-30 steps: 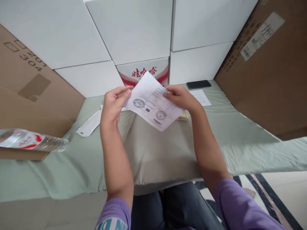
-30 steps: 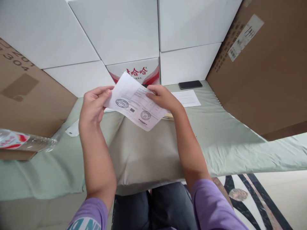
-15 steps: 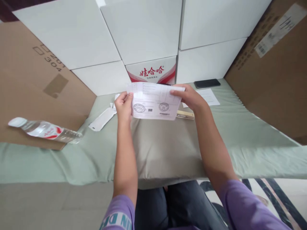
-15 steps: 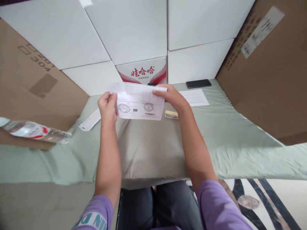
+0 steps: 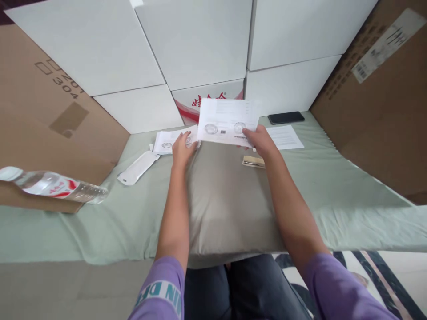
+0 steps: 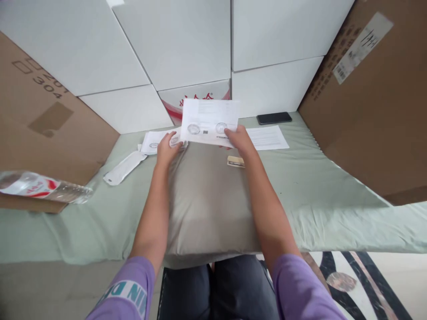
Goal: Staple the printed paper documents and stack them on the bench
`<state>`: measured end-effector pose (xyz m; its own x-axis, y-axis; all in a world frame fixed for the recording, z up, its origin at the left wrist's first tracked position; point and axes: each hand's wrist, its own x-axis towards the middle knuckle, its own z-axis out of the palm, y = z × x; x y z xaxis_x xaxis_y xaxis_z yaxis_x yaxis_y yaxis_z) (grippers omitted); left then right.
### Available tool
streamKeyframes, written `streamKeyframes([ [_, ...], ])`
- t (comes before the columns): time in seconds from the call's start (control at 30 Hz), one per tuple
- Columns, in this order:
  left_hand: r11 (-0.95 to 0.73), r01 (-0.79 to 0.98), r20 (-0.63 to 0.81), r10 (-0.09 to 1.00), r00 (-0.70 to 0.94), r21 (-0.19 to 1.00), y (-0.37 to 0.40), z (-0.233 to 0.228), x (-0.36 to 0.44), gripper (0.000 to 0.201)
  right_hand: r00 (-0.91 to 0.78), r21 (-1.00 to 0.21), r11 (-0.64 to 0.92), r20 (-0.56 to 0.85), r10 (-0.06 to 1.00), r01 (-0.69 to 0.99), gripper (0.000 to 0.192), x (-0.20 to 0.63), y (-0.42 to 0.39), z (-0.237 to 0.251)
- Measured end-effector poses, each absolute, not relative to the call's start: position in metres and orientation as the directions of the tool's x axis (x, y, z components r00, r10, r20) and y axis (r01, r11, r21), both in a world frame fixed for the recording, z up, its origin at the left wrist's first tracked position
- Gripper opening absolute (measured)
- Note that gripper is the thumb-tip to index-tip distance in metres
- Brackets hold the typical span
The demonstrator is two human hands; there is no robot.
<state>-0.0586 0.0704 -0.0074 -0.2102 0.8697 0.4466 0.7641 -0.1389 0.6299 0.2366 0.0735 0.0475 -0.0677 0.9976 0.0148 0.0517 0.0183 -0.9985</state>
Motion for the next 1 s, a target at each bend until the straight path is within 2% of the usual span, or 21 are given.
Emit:
streamKeyframes([
  [0.07,-0.049,0.870,0.359,0.921,-0.150,0.490,0.071,-0.019,-0.058,0.054,0.024,-1.000,0.006,0.006,1.000,0.005,0.034,0.239,0.080,0.042],
  [0.13,0.003,0.909,0.305,0.942,-0.143,0.417,0.072,-0.028,-0.056,0.055,0.076,-0.999,-0.019,-0.022,0.997,-0.035,0.033,0.240,0.086,0.038],
  [0.27,0.025,0.925,0.323,0.933,-0.157,0.380,0.071,-0.033,-0.052,0.041,0.102,-0.997,-0.043,-0.049,0.994,-0.064,0.033,0.240,0.088,0.036],
  [0.37,0.053,0.924,0.354,0.914,-0.198,0.378,0.072,-0.030,-0.055,0.038,0.089,-0.998,-0.045,-0.049,0.995,-0.051,0.035,0.239,0.088,0.036],
  [0.47,0.078,0.894,0.393,0.879,-0.270,0.441,0.073,-0.029,-0.061,0.037,0.074,-0.998,-0.045,-0.049,0.996,-0.045,0.035,0.239,0.089,0.033],
  [0.6,0.052,0.737,0.393,0.820,-0.416,0.674,0.079,-0.033,-0.069,0.030,0.055,-0.998,-0.044,-0.047,0.997,-0.054,0.035,0.240,0.092,0.027],
  [0.7,-0.023,0.589,0.343,0.830,-0.439,0.808,0.084,-0.034,-0.074,0.033,0.046,-0.996,-0.051,-0.054,0.997,-0.066,0.033,0.238,0.092,0.026],
  [0.83,-0.104,0.513,0.348,0.845,-0.406,0.852,0.089,-0.030,-0.081,0.039,0.032,-0.997,-0.067,-0.069,0.997,-0.048,0.031,0.236,0.089,0.029],
  [1.0,-0.170,0.448,0.392,0.794,-0.465,0.877,0.089,-0.020,-0.089,0.039,0.002,-0.996,-0.085,-0.085,0.996,-0.032,0.025,0.233,0.084,0.031],
])
